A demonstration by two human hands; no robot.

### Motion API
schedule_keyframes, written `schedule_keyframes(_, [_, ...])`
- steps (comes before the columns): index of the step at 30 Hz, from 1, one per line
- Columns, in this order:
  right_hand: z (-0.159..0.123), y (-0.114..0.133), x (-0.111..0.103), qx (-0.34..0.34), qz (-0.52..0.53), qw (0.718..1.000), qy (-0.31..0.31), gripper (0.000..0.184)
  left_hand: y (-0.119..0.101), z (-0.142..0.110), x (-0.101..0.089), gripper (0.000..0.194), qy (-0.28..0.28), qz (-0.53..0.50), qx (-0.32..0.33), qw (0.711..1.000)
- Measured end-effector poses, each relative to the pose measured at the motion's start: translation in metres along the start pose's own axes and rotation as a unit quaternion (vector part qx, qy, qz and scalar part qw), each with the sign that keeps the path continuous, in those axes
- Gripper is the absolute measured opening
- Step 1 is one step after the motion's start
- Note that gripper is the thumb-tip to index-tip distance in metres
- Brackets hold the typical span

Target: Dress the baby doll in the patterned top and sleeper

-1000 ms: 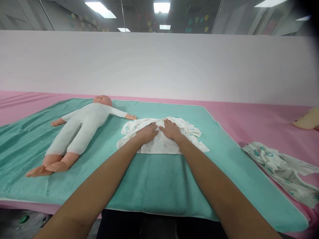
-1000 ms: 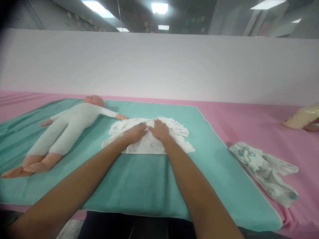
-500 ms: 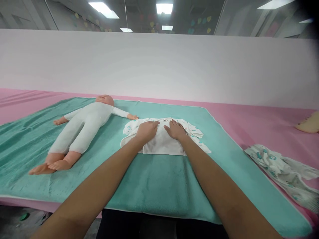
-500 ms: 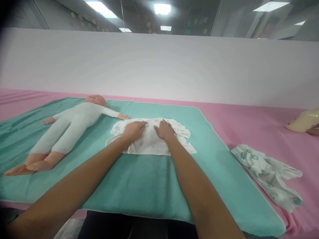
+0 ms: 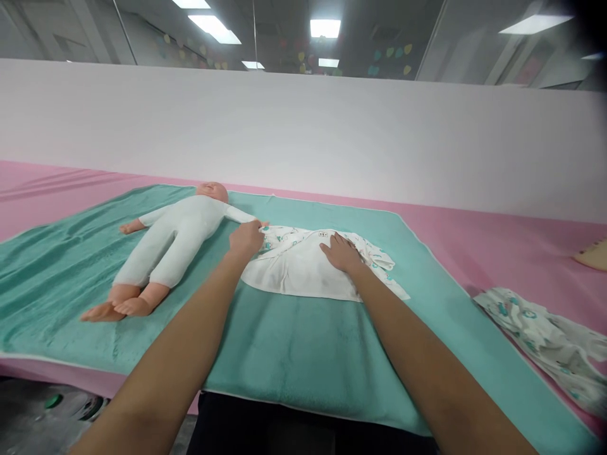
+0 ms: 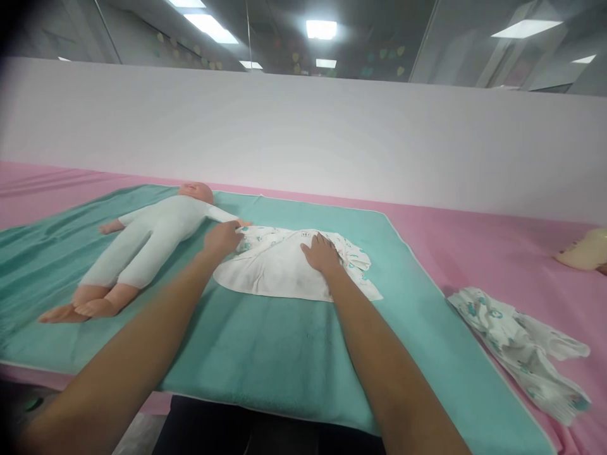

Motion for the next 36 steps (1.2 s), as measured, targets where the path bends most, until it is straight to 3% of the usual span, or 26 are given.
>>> schedule_keyframes(3, [0.001, 0.000, 0.002, -0.001, -0.008, 1.000, 0.007, 0.065, -0.007, -0.008, -0.017, 0.031, -0.157, 0.019, 0.053, 0.986])
schedule_keyframes(5, [0.002, -0.001, 0.003, 0.001, -0.010, 1.000, 0.012, 0.066, -0.010, -0.015, -0.023, 0.033, -0.218, 0.038, 0.068, 0.973])
schedule_keyframes(10, [0.001, -0.001, 0.002, -0.001, -0.011, 1.000, 0.009, 0.064, -0.016, -0.022, -0.025, 0.037, -0.240, 0.046, 0.072, 0.967])
schedule_keyframes(14, [-0.001, 0.001, 0.002, -0.009, -0.016, 1.000, 0.006, 0.063, -0.023, -0.018, -0.014, 0.031, -0.188, 0.023, 0.107, 0.976])
schedule_keyframes(20, [-0.002, 0.001, 0.001, -0.008, -0.015, 1.000, 0.007, 0.064, -0.029, -0.007, 0.032, 0.036, 0.011, -0.053, 0.193, 0.980])
schedule_keyframes(23, [-0.002, 0.000, 0.002, -0.010, -0.016, 1.000, 0.006, 0.063, -0.026, -0.004, 0.052, 0.043, 0.079, -0.039, 0.191, 0.978])
schedule_keyframes(30, [-0.006, 0.007, 0.005, -0.018, -0.026, 0.999, 0.009, 0.066, -0.021, 0.001, 0.066, 0.047, 0.106, 0.015, 0.181, 0.978])
schedule_keyframes(36, [-0.026, 0.046, 0.005, -0.105, -0.005, 0.994, 0.020, 0.076, -0.019, 0.003, 0.069, 0.048, 0.107, 0.028, 0.170, 0.979])
Point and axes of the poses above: each hand's wrist, its own z-axis towards the middle knuckle, its own x-axis out of the palm, y = z × x, the point moved 6 cm from there along z, towards the middle knuckle, and after that the axes turned 6 degrees about -z, right-handed, at the moved point
